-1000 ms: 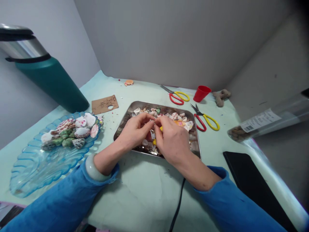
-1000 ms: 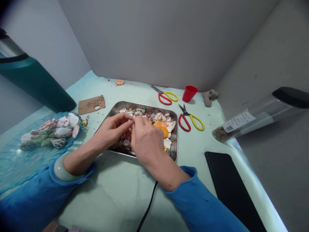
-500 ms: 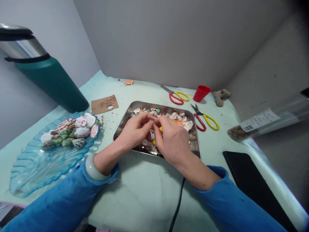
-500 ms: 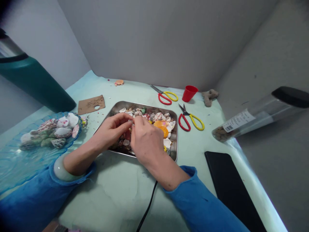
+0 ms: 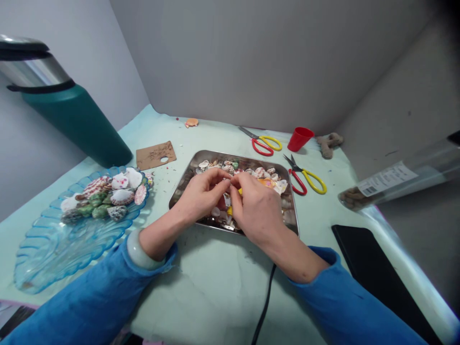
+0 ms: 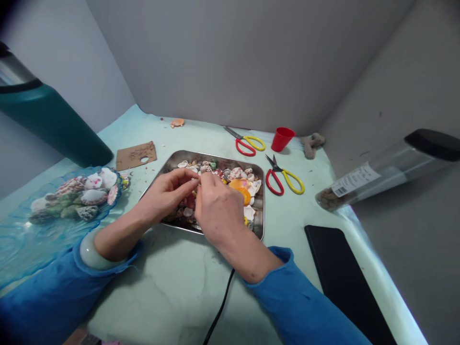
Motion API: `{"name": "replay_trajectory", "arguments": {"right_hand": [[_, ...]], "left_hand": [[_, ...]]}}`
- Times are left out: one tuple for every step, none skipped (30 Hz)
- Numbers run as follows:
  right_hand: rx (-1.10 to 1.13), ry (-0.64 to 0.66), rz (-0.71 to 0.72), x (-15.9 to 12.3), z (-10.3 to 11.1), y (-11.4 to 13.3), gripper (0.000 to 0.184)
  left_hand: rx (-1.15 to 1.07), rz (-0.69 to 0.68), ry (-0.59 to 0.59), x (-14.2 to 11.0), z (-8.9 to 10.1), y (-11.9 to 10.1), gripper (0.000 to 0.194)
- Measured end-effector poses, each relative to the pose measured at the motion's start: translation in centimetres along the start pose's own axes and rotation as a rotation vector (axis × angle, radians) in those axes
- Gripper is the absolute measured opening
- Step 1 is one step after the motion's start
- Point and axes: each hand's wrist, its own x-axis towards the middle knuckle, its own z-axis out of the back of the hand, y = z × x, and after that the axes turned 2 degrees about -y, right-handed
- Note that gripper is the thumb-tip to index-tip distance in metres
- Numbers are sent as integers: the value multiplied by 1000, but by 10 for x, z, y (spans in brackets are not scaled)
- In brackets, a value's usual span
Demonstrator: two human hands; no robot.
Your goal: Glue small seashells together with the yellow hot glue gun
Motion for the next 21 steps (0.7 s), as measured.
{"name": "replay_trajectory", "arguments": {"right_hand": [[-2, 3, -2, 0, 0, 0, 16], [-4, 5, -3, 0, 0, 0, 16], [-7, 7, -4, 0, 0, 0, 16], [-9, 8, -5, 0, 0, 0, 16], [-12, 6, -4, 0, 0, 0, 16], [-12, 4, -4, 0, -1, 0, 16], [-12, 5, -4, 0, -1, 0, 15], [-12, 6, -5, 0, -1, 0, 15], [-13, 7, -6, 0, -1, 0, 15], [-14, 12, -7, 0, -1, 0, 15], [-15, 13, -9, 0, -1, 0, 15], [-17, 15, -8, 0, -1, 0, 15], [-18, 20, -8, 0, -1, 0, 15], [-21, 21, -8, 0, -1, 0, 15], [-22, 25, -8, 1, -1, 0, 15], [-23, 26, -9, 1, -1, 0, 15], [-23, 27, -9, 0, -1, 0, 15], [-23, 29, -9, 0, -1, 0, 15], [-23, 31, -11, 0, -1, 0, 15], [-26, 35, -11, 0, -1, 0, 15], [-29, 39, -12, 0, -1, 0, 15]], "left_hand": [[-3, 1, 1, 0, 0, 0, 10], [-6, 2, 1, 0, 0, -1, 10], [-7, 1, -1, 0, 0, -1, 10], [-7, 1, 0, 0, 0, -1, 10], [-8, 2, 1, 0, 0, -1, 10], [-8, 4, 2, 0, 0, -1, 11], [-7, 5, 4, 0, 0, -1, 11], [-2, 4, 4, 1, 0, -1, 12], [6, 6, 5, 1, 0, -1, 12], [15, 6, 6, 1, 0, 0, 12], [26, 4, 5, 1, 0, 0, 12], [35, 0, 6, 1, 0, 0, 12], [41, -5, 9, 1, 0, 0, 12], [45, -9, 10, 0, 0, 0, 12], [49, -12, 11, 0, 0, -1, 12], [52, -13, 9, 0, 0, -1, 12], [56, -9, 8, 1, 0, 0, 12], [61, -6, 7, 1, 1, 0, 13], [67, -4, 6, 1, 1, 0, 13], [71, -5, 8, 1, 1, 1, 13], [73, -7, 11, 2, 1, 1, 13]]}}
